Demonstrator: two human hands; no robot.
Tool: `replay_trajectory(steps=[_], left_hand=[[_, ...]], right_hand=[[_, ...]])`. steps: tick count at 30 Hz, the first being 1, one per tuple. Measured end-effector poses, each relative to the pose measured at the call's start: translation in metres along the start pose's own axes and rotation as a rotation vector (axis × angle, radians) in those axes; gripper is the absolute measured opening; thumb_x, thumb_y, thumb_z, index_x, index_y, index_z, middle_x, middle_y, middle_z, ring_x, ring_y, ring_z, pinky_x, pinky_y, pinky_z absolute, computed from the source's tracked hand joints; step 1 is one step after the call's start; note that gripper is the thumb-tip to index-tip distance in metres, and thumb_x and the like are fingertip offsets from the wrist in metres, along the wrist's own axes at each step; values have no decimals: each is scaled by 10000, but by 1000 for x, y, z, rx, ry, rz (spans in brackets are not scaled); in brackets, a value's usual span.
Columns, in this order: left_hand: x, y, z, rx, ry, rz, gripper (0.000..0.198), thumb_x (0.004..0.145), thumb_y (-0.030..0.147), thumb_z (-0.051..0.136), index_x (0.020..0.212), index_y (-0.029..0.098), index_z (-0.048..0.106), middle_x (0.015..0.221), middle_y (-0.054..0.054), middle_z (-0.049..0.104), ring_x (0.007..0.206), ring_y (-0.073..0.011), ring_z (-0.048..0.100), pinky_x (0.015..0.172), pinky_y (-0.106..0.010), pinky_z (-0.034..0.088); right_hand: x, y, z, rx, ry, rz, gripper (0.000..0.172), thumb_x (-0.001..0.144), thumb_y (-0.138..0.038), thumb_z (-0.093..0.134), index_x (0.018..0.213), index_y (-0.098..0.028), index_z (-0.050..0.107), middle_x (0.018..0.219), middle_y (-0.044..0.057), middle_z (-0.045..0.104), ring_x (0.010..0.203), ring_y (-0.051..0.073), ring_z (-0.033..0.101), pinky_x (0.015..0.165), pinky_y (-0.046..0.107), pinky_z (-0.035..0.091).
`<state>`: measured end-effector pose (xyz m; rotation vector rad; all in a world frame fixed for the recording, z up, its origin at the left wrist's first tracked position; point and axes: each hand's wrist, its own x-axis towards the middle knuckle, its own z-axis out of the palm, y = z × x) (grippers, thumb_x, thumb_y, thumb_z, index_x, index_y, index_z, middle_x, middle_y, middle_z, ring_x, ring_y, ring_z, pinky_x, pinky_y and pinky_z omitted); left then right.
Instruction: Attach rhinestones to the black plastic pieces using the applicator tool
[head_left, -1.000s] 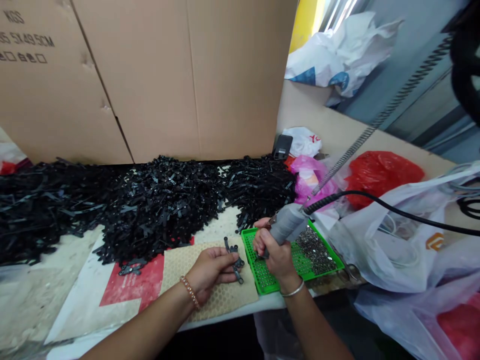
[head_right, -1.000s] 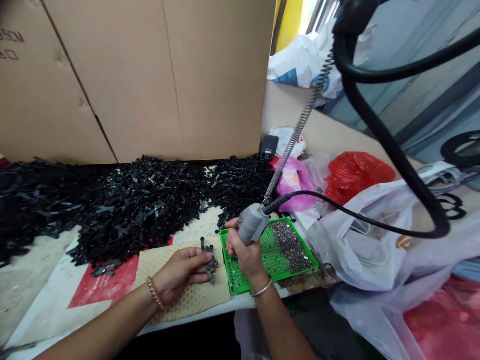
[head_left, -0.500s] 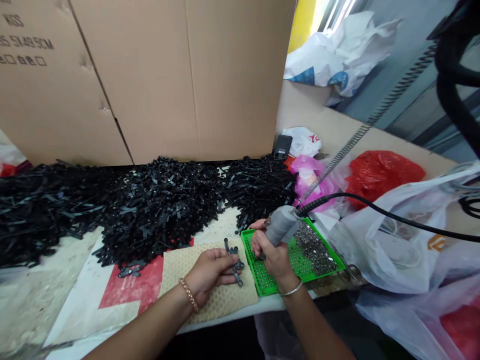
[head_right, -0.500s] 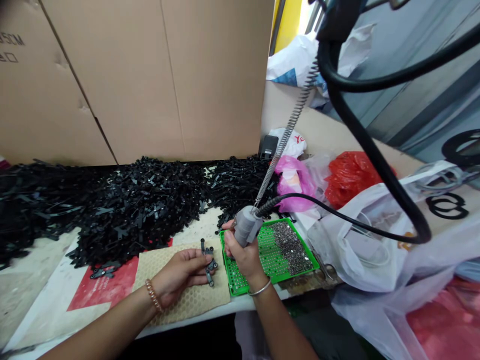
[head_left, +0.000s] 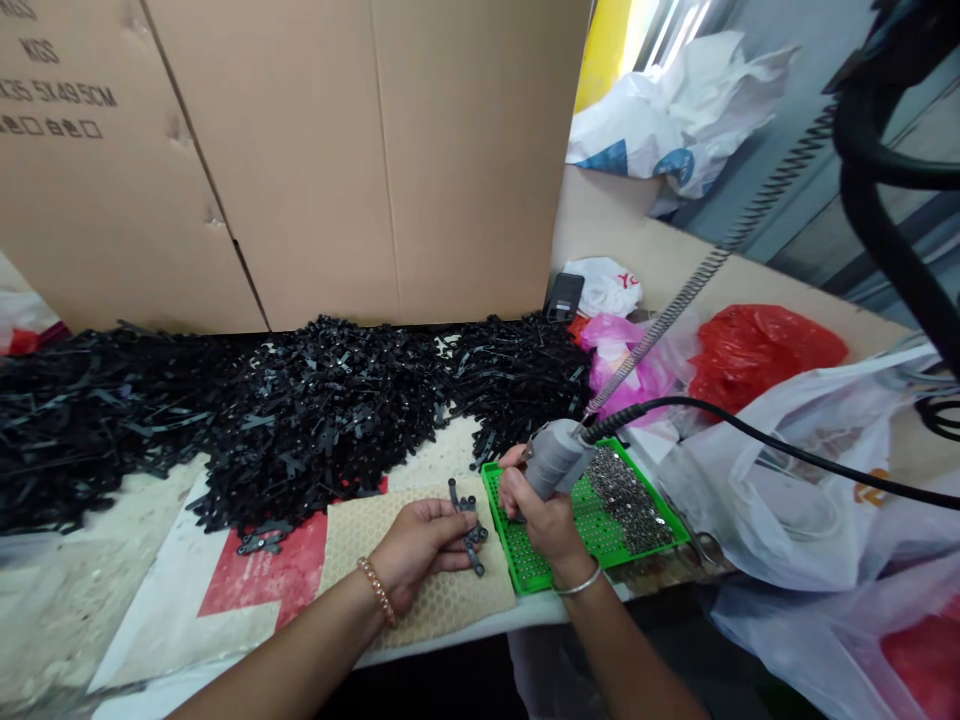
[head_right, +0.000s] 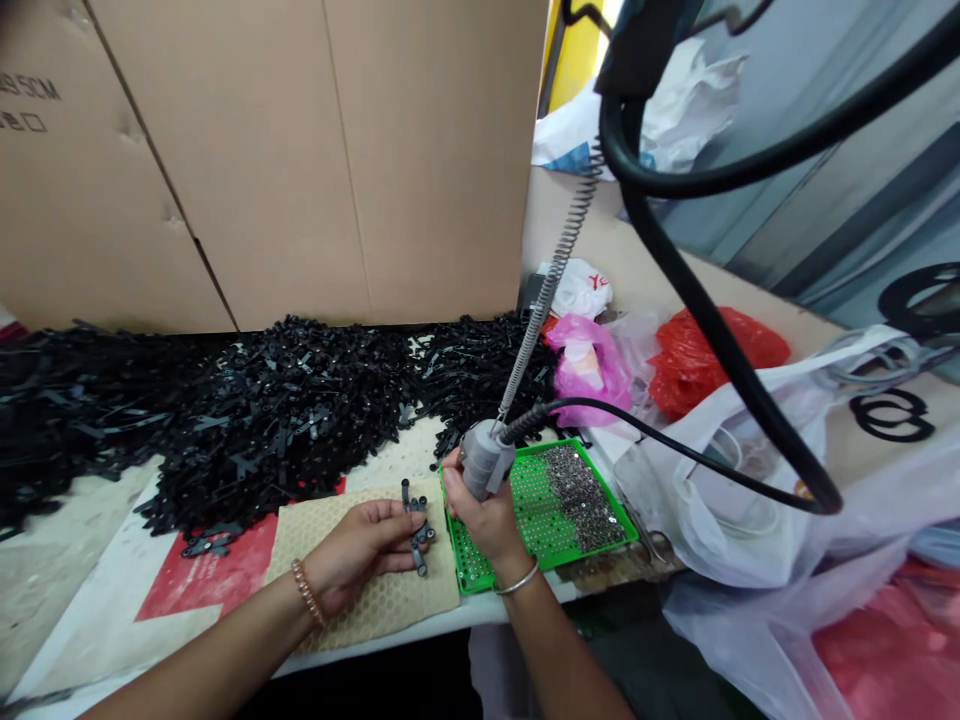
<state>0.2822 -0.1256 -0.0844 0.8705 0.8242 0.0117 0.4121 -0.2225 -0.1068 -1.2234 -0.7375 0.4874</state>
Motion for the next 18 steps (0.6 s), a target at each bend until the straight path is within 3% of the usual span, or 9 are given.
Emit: replay_trajectory(steps=[4,8,12,15,18], left_hand=[[0,0,1,13,9,-9,282,639,237,823,732,102,592,759,-108,701,634,-144,654,598,-239,549],[1,-1,2,18,23,7,283,633,227,827,720,103,588,727,-94,693,612,-140,648,572,-231,542],[2,-2,3,20,33,21,217,689,178,776,717,107,573,702,-78,683,618,-142,651,546,-218,534],[2,-3,3,11,24,28,183,717,146,742,719,107,563,705,-75,682,603,-136,645,540,-219,537],[3,-4,3,14,10,29,142,740,134,713,743,94,576,715,-79,680,588,-125,633,550,-227,546]], right_hand=[[3,-7,1,66,47,0,188,867,-358,615,966,-209,556,562,-64,444,455,101,428,447,229,358],[12,-33,10,253,175,-51,200,829,-374,634,919,-208,567,527,-86,401,411,75,361,445,216,363],[22,-52,32,401,147,-42,262,807,-374,626,1013,-222,568,511,-99,384,392,65,312,433,199,344],[26,-50,47,409,141,-23,376,792,-354,637,1132,-234,533,509,-104,390,393,69,308,432,195,338],[30,-42,55,396,155,-21,331,787,-362,651,1070,-215,562,513,-97,404,402,67,327,432,191,339]])
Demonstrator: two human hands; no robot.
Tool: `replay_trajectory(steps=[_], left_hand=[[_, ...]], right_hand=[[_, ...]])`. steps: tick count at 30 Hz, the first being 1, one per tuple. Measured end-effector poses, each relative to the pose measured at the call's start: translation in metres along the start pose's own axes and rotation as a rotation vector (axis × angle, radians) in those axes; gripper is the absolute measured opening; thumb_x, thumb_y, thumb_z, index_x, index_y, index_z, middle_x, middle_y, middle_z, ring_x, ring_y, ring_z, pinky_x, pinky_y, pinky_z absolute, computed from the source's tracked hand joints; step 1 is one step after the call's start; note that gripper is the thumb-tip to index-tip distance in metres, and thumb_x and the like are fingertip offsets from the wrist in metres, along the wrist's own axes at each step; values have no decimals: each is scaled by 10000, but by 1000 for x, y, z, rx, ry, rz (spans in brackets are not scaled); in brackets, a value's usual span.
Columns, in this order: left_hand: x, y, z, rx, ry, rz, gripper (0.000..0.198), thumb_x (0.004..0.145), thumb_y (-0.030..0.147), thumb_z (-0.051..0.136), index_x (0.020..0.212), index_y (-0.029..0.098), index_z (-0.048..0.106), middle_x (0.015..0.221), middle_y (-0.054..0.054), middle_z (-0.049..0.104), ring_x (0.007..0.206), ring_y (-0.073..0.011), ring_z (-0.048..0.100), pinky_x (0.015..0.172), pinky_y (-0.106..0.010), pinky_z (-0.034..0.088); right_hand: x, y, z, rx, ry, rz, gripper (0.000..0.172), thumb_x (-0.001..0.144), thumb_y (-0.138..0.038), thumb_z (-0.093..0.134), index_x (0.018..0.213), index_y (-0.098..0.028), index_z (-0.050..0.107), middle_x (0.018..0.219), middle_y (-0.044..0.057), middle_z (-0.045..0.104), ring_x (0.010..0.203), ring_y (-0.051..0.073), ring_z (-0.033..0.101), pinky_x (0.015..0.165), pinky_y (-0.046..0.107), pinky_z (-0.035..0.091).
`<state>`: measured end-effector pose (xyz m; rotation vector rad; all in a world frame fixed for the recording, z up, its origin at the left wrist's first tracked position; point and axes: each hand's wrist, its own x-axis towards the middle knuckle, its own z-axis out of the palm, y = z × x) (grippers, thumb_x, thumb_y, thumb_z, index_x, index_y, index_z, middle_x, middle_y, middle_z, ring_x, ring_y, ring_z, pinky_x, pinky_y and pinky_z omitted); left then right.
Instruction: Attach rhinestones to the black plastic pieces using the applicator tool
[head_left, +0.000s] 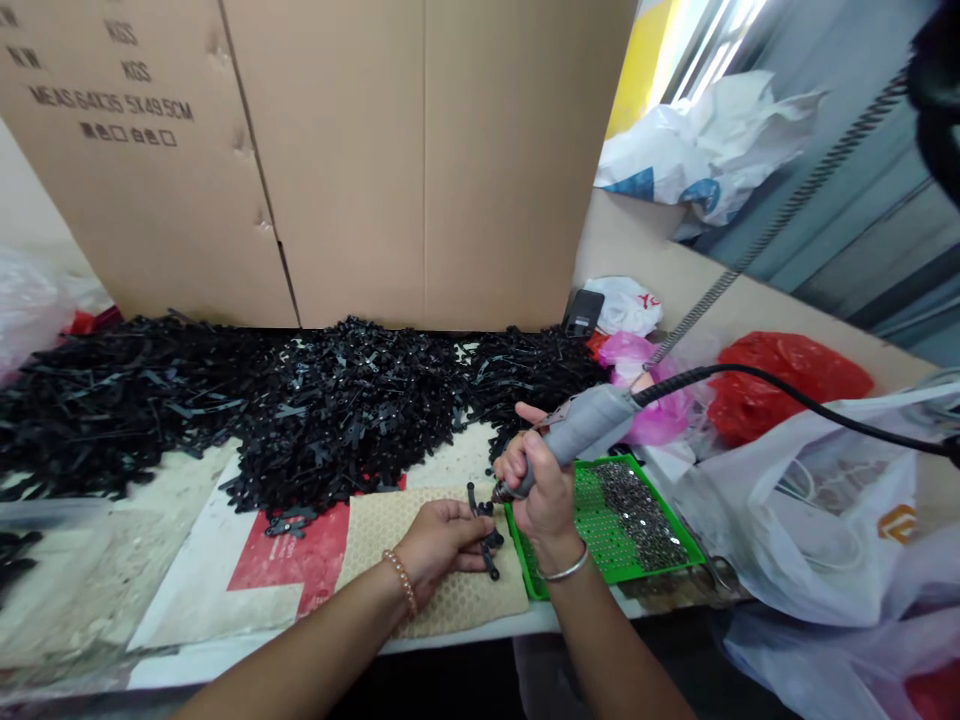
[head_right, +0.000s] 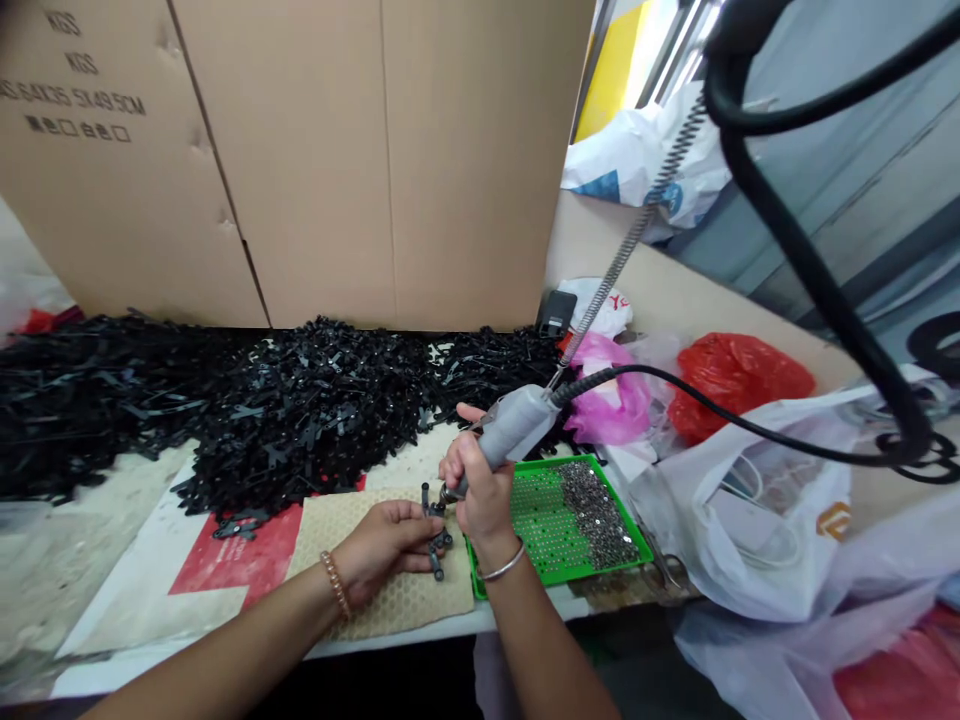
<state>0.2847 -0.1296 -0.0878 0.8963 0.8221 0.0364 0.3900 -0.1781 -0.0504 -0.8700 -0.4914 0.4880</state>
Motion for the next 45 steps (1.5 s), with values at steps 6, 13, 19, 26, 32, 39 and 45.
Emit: replay_trajectory(steps=[6,13,19,26,32,39,45], left_hand=[[-1,0,0,8,11,0,109,766,116,673,749,87,569,712,-83,675,586,-122,626,537,-220,544],[0,0,0,13,12,1,100,782,104,653,752,87,559,708,-83,670,577,-119,622,517,-212,539],[-2,0,1,18,16,3,97,783,109,656,759,81,567,717,-89,673,583,-118,627,518,-206,540],[0,1,1,18,8,3,89,770,106,665,774,76,581,735,-94,682,567,-107,619,507,-196,532],[1,-2,-1,7,4,8,177,714,154,734,757,86,576,731,-93,684,577,-121,630,507,-204,532],[1,-4,-1,-1,14,33,324,599,254,839,715,100,579,693,-61,665,561,-118,617,494,-205,527],[3,-7,-1,7,20,45,287,631,230,820,718,97,582,671,-60,660,576,-126,622,495,-204,523]], right_hand=[[2,4,-3,6,8,-5,221,794,-374,667,907,-199,592,504,-89,409,401,60,343,430,184,346],[1,5,-2,10,16,5,239,784,-384,683,901,-198,589,504,-90,408,402,54,346,435,176,351],[0,6,-3,-16,17,1,240,784,-380,679,901,-196,579,502,-92,410,402,58,345,434,179,351],[0,9,-6,-27,-14,-15,208,812,-363,647,915,-199,571,515,-90,418,406,60,350,441,184,353],[-2,9,-6,-39,-29,-19,204,817,-360,639,916,-203,555,521,-90,422,405,64,353,435,190,349],[-4,12,-4,-77,-58,-13,222,814,-367,640,928,-202,547,525,-88,416,416,76,364,446,213,352],[-5,15,-7,-133,-153,13,193,840,-370,629,918,-221,535,541,-82,417,427,83,375,445,219,348]])
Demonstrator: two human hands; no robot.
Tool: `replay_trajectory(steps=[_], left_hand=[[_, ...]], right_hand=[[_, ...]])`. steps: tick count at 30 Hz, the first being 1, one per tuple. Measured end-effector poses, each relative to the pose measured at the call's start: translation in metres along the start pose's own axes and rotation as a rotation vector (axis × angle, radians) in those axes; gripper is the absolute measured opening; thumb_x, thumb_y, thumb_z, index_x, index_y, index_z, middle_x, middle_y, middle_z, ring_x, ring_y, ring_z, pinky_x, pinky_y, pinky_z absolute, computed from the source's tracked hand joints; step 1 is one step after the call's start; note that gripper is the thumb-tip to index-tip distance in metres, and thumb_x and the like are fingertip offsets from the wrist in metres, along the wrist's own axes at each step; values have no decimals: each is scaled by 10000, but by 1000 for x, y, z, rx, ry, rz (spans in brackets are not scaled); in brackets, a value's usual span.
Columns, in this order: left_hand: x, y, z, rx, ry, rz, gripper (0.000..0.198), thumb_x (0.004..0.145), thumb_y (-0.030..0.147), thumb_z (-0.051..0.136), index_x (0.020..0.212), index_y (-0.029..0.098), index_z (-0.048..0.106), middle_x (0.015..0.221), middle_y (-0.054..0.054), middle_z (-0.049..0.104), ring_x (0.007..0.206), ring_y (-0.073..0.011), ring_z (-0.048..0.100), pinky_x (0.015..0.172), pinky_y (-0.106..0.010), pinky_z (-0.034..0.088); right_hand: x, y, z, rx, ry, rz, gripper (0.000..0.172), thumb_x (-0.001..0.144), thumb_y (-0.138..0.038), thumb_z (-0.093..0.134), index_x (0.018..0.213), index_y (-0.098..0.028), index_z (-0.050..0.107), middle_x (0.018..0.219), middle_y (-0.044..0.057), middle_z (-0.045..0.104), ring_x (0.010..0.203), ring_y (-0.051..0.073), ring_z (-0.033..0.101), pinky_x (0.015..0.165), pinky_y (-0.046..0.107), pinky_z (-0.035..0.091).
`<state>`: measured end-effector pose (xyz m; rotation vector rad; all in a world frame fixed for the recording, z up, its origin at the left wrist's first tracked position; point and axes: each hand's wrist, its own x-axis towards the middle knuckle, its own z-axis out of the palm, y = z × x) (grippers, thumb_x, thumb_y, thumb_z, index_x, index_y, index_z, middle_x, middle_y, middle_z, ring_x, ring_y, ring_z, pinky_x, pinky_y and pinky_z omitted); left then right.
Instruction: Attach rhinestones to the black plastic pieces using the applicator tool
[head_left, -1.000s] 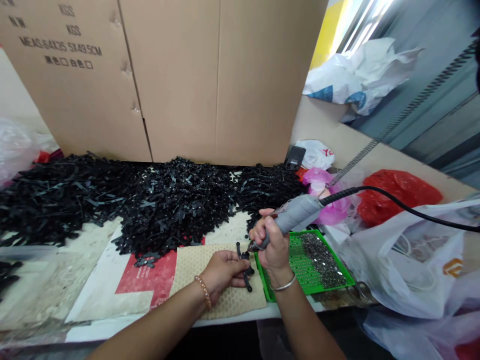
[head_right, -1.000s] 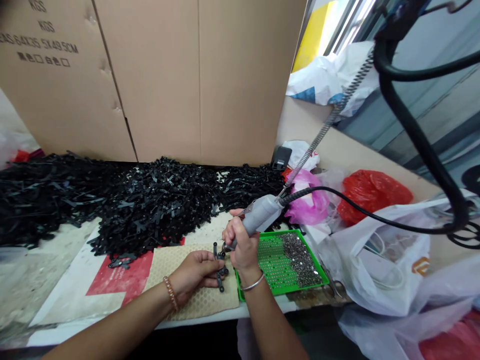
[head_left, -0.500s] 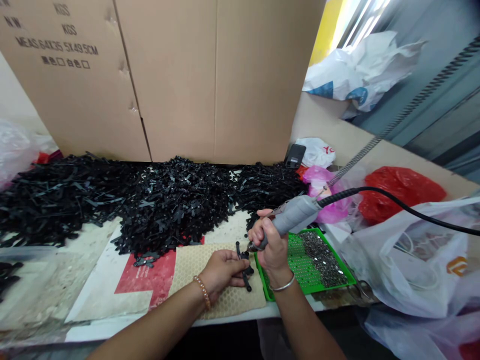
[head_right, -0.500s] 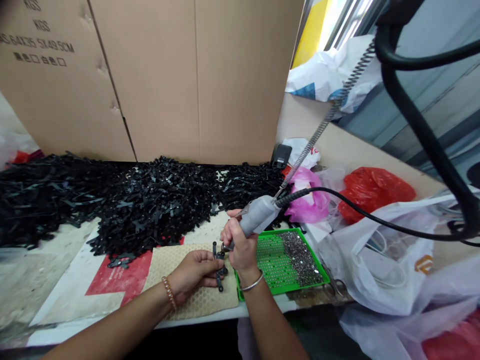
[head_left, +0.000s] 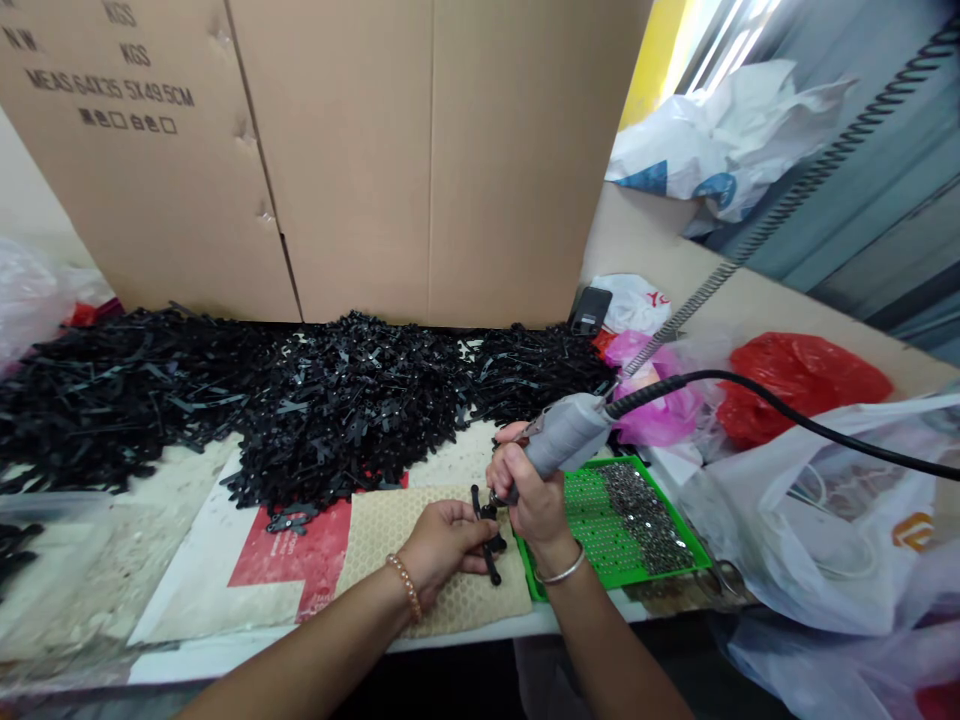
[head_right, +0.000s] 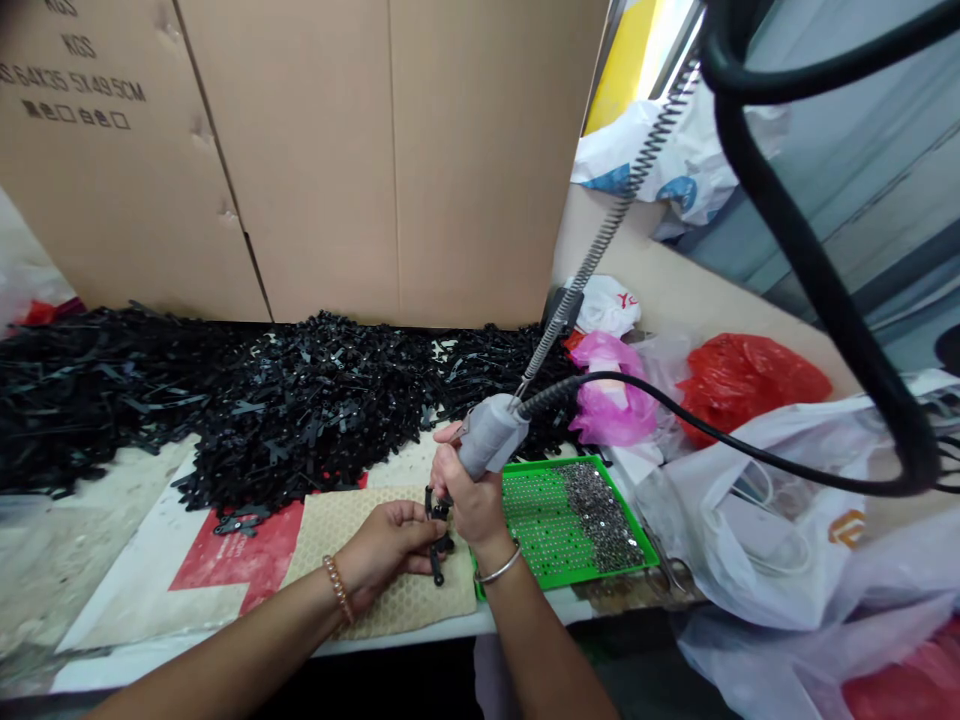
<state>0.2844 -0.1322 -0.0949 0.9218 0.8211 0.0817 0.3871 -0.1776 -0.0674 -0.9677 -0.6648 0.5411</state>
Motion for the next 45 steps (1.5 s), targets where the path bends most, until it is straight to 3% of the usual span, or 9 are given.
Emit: replay_trajectory(steps=[11,14,20,23,29,34,45], left_hand=[[-6,3,7,-7,69,27,286,626,143,817,628,119,532,540,7,592,499,-96,568,462,-188,501],[-5,2,5,-17,69,28,283,631,164,820,646,119,540,573,-2,611,515,-100,581,470,-194,510],[-5,5,3,-14,24,-16,276,672,211,803,714,124,544,692,-67,673,591,-143,640,483,-216,525],[-5,7,2,17,11,-21,272,679,220,799,703,125,545,691,-68,673,594,-143,644,494,-214,525],[-5,6,1,37,6,-19,228,708,196,772,737,115,560,699,-59,665,610,-146,657,507,-210,527],[-5,5,1,33,6,-14,147,775,149,695,772,109,553,702,-63,666,594,-130,647,513,-208,534],[-5,5,0,44,0,-10,144,779,150,690,768,114,551,697,-53,658,609,-131,649,521,-206,538]], right_hand=[[3,7,-4,30,-252,87,167,855,-357,611,893,-211,540,527,-90,395,392,57,334,413,191,289],[2,-1,-3,20,-194,88,215,825,-373,633,938,-209,551,533,-87,406,401,67,349,422,201,309],[-2,-31,-18,51,123,-108,182,814,-354,634,916,-224,557,515,-96,375,403,68,327,450,208,347],[-9,-25,-31,-42,204,-66,196,810,-356,650,906,-213,556,532,-87,401,413,75,355,435,208,334],[-22,1,-48,-160,168,16,233,827,-379,661,928,-201,550,548,-81,425,425,86,383,430,217,334],[-25,2,-51,-160,120,10,189,855,-352,638,956,-215,556,567,-74,432,445,92,394,442,223,344],[-26,7,-53,-187,88,9,204,846,-362,643,957,-206,571,551,-74,444,430,89,415,422,211,345]])
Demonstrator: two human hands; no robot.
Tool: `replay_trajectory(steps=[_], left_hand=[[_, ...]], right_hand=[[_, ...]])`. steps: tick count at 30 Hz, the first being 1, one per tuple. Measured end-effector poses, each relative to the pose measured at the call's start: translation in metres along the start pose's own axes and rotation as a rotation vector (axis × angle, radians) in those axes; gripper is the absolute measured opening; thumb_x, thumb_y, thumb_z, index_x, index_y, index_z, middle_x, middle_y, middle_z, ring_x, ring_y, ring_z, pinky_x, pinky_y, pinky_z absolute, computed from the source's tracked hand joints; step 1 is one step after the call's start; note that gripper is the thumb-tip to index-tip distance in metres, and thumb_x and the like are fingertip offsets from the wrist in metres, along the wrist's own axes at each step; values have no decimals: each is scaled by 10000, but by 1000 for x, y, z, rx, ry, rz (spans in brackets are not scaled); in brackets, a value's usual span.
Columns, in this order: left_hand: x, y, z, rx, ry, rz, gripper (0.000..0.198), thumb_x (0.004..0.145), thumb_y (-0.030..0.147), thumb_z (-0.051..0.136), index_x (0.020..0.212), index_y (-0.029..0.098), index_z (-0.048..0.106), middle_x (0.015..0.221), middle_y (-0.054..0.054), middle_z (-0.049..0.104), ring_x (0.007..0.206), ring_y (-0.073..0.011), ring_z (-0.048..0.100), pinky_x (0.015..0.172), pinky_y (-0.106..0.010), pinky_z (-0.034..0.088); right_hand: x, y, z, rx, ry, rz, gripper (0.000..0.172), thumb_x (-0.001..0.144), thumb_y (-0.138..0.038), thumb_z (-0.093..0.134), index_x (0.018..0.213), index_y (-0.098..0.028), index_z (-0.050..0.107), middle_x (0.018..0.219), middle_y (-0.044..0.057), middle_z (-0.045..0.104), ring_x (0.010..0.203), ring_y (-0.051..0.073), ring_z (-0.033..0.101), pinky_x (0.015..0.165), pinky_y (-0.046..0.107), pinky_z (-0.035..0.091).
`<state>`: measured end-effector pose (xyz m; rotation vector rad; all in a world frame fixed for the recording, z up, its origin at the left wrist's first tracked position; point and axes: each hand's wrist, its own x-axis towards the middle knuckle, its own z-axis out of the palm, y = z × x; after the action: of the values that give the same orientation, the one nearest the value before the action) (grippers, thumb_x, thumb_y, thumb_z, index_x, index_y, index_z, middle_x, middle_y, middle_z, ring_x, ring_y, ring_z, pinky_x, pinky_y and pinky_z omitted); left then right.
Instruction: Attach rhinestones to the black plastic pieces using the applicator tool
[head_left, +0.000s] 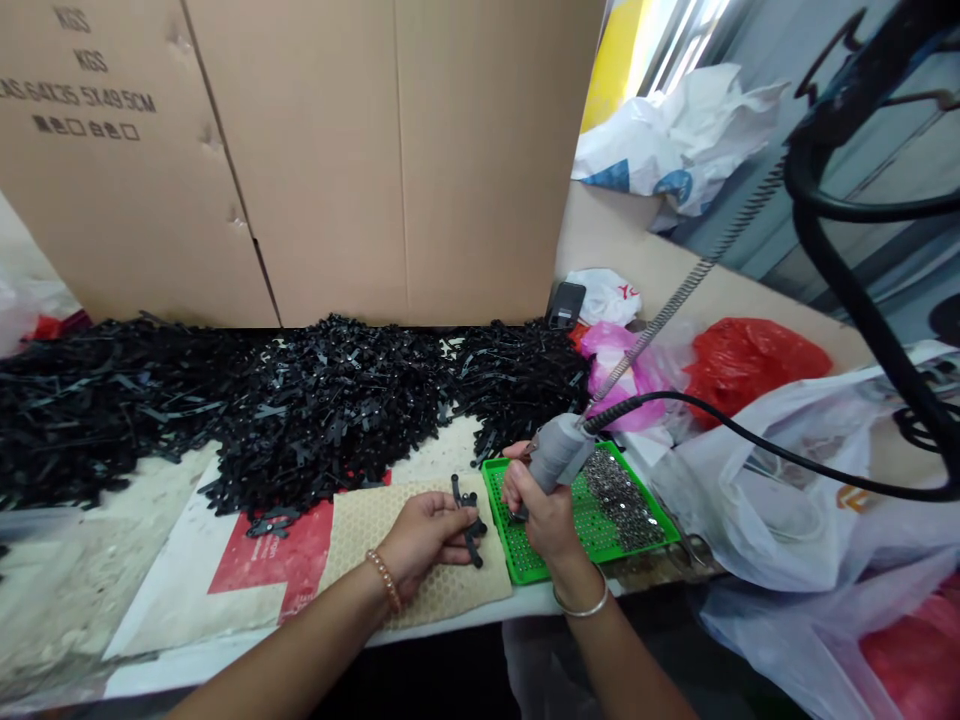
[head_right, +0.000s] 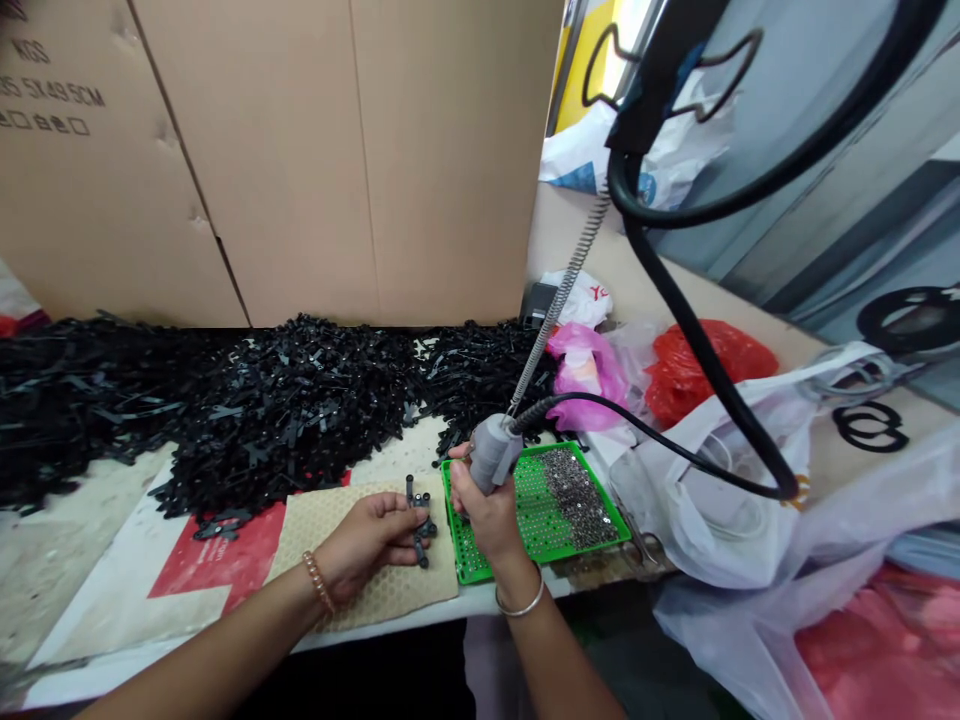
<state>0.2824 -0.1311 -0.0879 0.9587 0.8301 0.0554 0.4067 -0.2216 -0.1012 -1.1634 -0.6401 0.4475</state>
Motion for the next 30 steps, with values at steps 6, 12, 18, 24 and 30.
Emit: replay_trajectory(steps=[6,12,18,24,30], left_hand=[[-1,0,1,3,5,-4,117,793,136,668,779,111,554,710,-52,654,621,-130,651,521,-198,535],[-1,1,1,12,-9,-1,96,824,129,634,791,105,547,726,-67,662,607,-117,641,527,-195,535],[-1,0,1,-1,-8,2,107,820,127,641,779,107,544,716,-63,663,613,-126,648,534,-208,543],[0,0,1,-26,4,7,122,820,101,637,735,99,549,706,-66,664,601,-112,643,534,-184,534],[-1,1,4,-28,32,7,170,816,83,637,685,110,532,580,-10,599,574,-116,631,514,-185,531]], right_hand=[[1,-1,0,12,-1,8,198,848,-356,642,957,-206,570,568,-70,448,428,89,407,415,218,345],[1,-3,1,-19,-30,-1,165,856,-349,633,946,-223,576,565,-61,444,434,107,410,416,242,328],[0,2,0,-38,-36,6,175,846,-362,642,909,-219,562,562,-62,451,425,104,403,412,239,326],[3,-22,8,117,106,-5,221,807,-350,668,945,-207,572,536,-79,428,425,85,386,438,218,349],[0,-51,30,344,100,64,243,765,-388,686,885,-205,580,498,-96,386,385,55,319,434,192,347]])
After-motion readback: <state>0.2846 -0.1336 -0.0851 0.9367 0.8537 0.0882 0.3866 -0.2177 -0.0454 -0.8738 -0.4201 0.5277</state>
